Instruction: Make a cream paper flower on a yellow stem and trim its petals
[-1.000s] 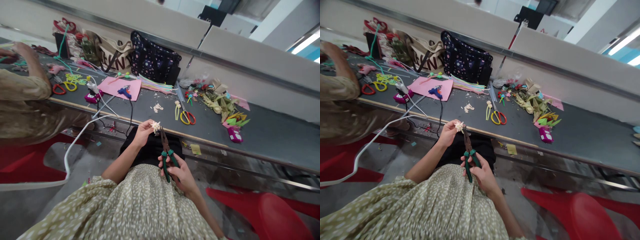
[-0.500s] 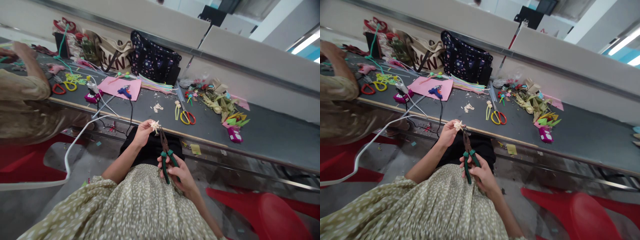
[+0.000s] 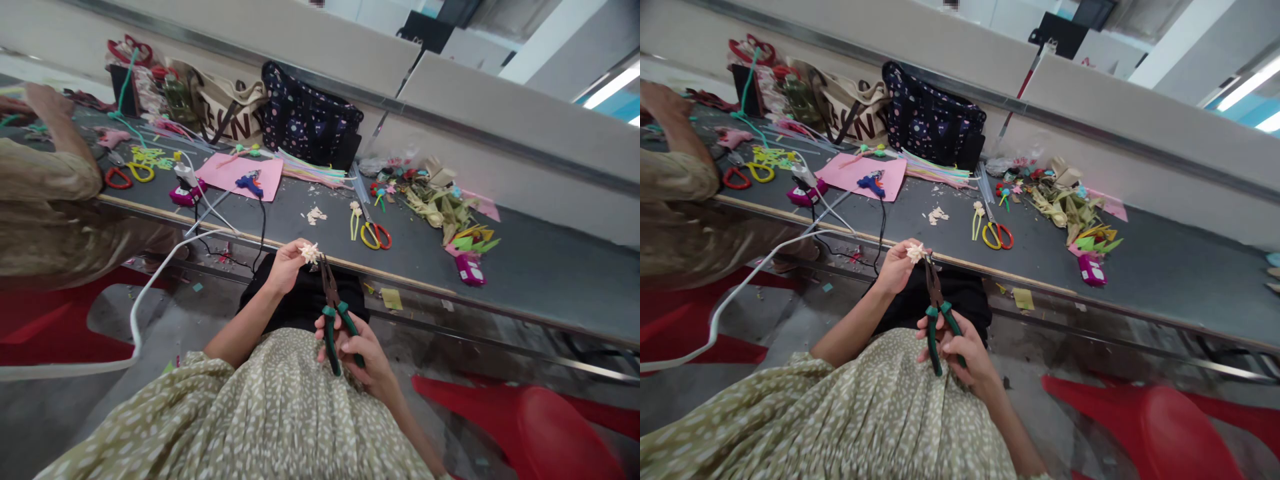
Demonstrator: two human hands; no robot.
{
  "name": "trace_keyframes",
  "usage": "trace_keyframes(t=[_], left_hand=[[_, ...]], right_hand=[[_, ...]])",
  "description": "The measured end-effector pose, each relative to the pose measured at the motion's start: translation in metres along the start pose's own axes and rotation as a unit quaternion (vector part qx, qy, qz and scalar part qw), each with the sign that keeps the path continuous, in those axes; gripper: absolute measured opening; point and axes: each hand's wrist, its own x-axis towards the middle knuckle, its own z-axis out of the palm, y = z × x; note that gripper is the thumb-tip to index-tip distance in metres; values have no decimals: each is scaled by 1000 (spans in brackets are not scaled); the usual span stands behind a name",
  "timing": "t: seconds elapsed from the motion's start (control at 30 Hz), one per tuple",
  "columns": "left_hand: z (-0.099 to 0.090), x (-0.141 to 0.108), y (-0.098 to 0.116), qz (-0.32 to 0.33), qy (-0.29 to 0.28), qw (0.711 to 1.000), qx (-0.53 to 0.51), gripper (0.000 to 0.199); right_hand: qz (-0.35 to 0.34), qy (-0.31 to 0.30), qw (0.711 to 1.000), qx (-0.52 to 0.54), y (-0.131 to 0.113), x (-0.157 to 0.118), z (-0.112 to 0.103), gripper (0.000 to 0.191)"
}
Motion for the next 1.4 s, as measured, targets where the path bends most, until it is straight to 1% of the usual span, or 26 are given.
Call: trace_keyframes(t=[0.23, 0.4, 0.57, 0.77, 0.97, 1.17, 1.4], left_hand=[[4, -1, 2, 5, -5, 1000, -7, 19], [4, -3, 1, 9, -13, 1000, -7, 17], [0, -2, -1, 14, -12, 1000, -7, 18], [-5, 1, -2, 63, -13, 997, 39, 16], [-7, 2, 2, 114, -32, 989, 92, 8], [-6, 3, 0, 89, -16, 993, 73, 11], [-7, 4, -2, 69, -12, 996, 52, 16]], right_hand=[[2, -6, 1000, -3, -1, 2, 2, 28], [8, -7, 1000, -6, 0, 2, 1, 26], [1, 15, 999, -35, 2, 2, 3, 21], [-19, 54, 996, -66, 3, 3, 11, 17], [-18, 60, 994, -92, 4, 2, 6, 16], [-27, 57, 993, -103, 1, 2, 8, 22], [-25, 44, 993, -105, -3, 3, 9, 22]])
